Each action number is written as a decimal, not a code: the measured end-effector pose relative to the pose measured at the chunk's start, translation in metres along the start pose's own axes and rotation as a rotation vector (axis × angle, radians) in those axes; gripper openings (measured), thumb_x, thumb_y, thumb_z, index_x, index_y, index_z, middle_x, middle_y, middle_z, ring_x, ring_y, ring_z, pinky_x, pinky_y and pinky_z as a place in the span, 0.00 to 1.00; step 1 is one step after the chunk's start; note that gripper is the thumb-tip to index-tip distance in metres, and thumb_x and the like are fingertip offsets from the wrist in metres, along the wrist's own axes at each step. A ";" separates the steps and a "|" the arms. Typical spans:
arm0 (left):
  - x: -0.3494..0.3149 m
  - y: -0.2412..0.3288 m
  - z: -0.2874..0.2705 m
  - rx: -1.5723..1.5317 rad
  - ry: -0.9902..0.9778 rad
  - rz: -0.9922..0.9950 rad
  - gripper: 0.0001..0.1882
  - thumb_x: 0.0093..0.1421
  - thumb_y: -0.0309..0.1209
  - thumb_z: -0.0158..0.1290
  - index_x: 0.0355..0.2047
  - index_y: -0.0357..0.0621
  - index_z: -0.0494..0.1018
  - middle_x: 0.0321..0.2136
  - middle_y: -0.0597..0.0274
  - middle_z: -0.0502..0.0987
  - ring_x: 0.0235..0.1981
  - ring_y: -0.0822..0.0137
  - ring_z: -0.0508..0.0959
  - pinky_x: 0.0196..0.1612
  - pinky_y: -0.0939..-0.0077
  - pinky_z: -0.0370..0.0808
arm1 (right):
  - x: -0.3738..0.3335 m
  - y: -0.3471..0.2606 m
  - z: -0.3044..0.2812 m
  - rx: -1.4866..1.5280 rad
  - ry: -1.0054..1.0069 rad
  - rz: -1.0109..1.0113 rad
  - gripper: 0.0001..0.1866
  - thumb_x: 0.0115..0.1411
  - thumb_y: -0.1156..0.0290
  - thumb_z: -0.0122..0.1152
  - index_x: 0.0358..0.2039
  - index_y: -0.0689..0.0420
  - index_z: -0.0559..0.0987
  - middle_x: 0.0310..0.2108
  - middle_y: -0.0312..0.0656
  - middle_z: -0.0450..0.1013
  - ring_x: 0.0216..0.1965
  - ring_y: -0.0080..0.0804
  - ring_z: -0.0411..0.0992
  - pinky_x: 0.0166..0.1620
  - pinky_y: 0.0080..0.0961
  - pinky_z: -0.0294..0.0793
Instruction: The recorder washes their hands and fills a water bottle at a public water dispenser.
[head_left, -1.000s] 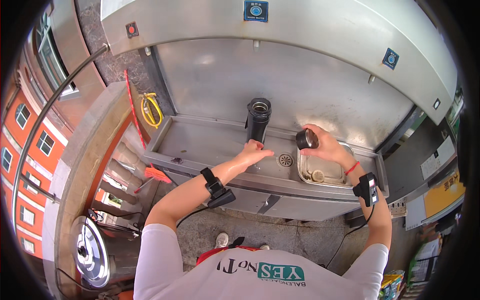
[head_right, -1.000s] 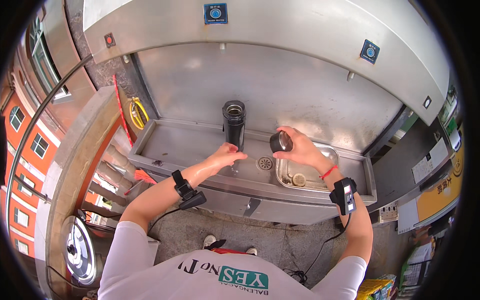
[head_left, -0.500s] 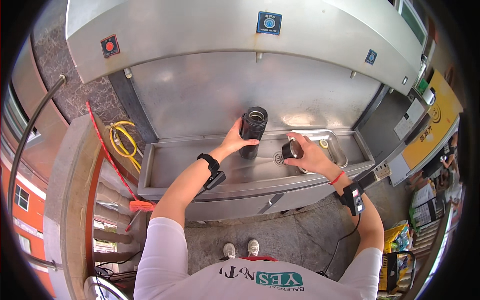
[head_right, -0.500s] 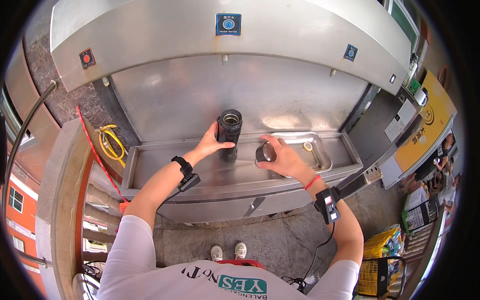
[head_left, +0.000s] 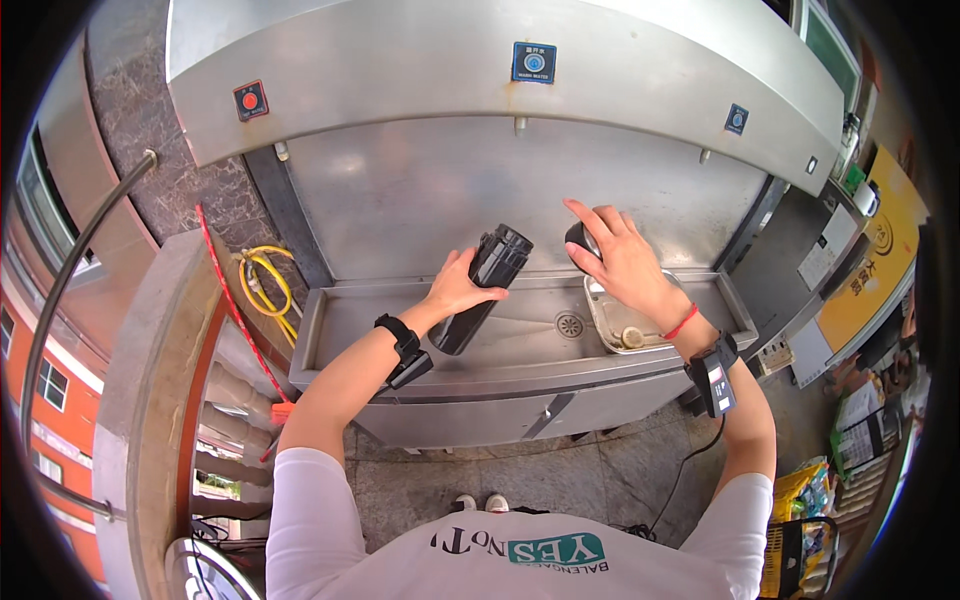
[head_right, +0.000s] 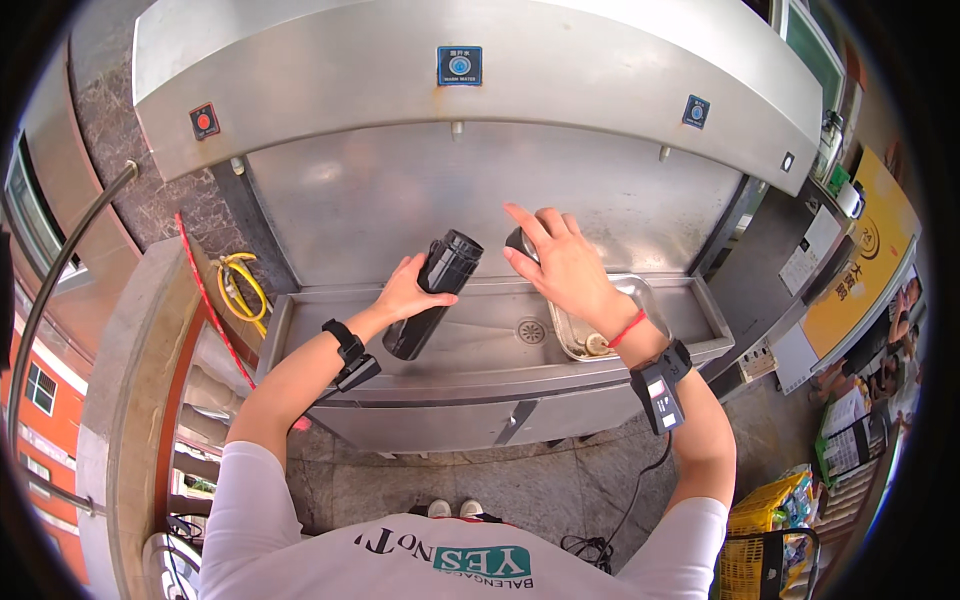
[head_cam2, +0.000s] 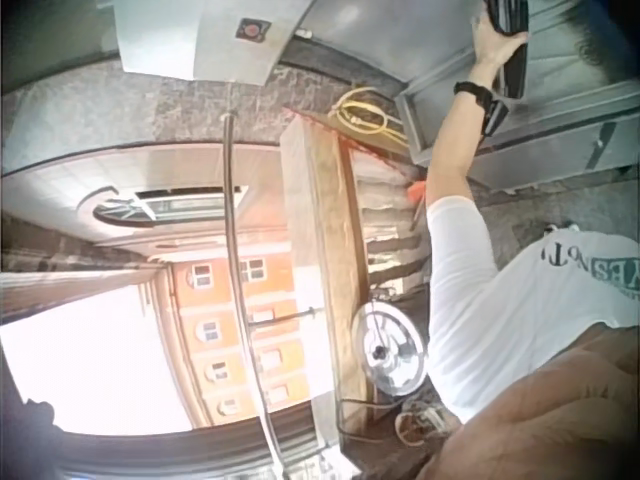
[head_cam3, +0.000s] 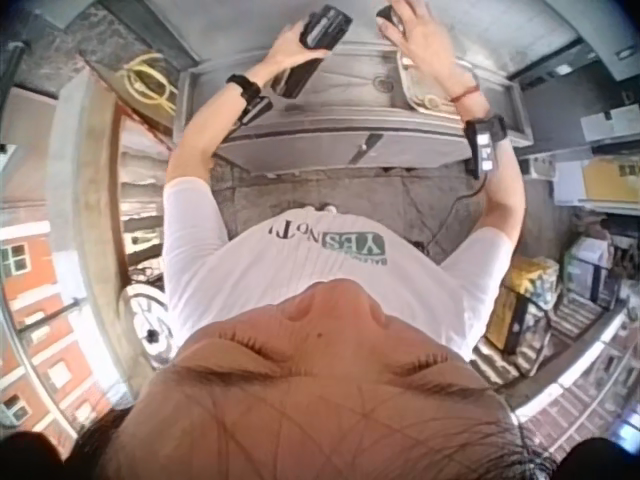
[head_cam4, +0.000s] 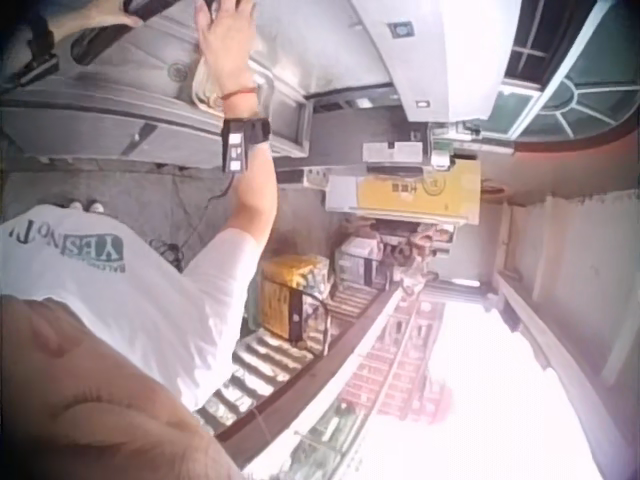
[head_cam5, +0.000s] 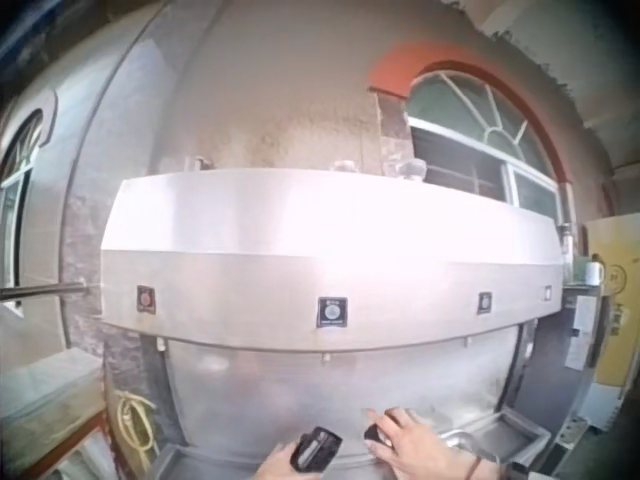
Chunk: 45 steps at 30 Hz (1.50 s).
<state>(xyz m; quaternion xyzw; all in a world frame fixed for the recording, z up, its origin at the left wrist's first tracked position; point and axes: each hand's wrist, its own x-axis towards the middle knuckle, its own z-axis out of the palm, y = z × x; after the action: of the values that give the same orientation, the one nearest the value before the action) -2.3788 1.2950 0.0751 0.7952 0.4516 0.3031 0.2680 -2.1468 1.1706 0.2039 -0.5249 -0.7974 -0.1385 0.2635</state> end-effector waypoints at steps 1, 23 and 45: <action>-0.002 0.003 -0.007 0.004 0.008 -0.009 0.47 0.34 0.50 0.70 0.51 0.36 0.65 0.44 0.44 0.70 0.49 0.52 0.71 0.52 0.62 0.69 | 0.004 -0.002 0.000 -0.017 0.020 -0.015 0.27 0.61 0.56 0.53 0.59 0.46 0.63 0.38 0.46 0.67 0.41 0.46 0.67 0.44 0.39 0.72; 0.010 0.022 -0.022 1.702 -0.260 0.677 0.18 0.48 0.37 0.57 0.40 0.49 0.75 0.35 0.61 0.73 0.41 0.61 0.72 0.58 0.54 0.58 | -0.037 0.018 0.057 0.124 -0.243 -0.001 0.29 0.59 0.58 0.56 0.59 0.48 0.62 0.38 0.48 0.68 0.42 0.47 0.68 0.41 0.38 0.73; 0.009 0.038 -0.044 1.638 -0.102 0.970 0.11 0.53 0.32 0.50 0.38 0.49 0.73 0.33 0.68 0.70 0.44 0.65 0.71 0.67 0.55 0.50 | -0.025 0.032 0.067 0.258 -0.204 -0.046 0.30 0.59 0.55 0.57 0.59 0.51 0.62 0.35 0.49 0.69 0.40 0.48 0.70 0.41 0.39 0.72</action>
<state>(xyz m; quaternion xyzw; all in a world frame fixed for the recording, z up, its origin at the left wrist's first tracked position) -2.3860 1.2923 0.1329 0.8487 0.1325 -0.0644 -0.5079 -2.1287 1.1980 0.1330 -0.4797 -0.8430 0.0131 0.2430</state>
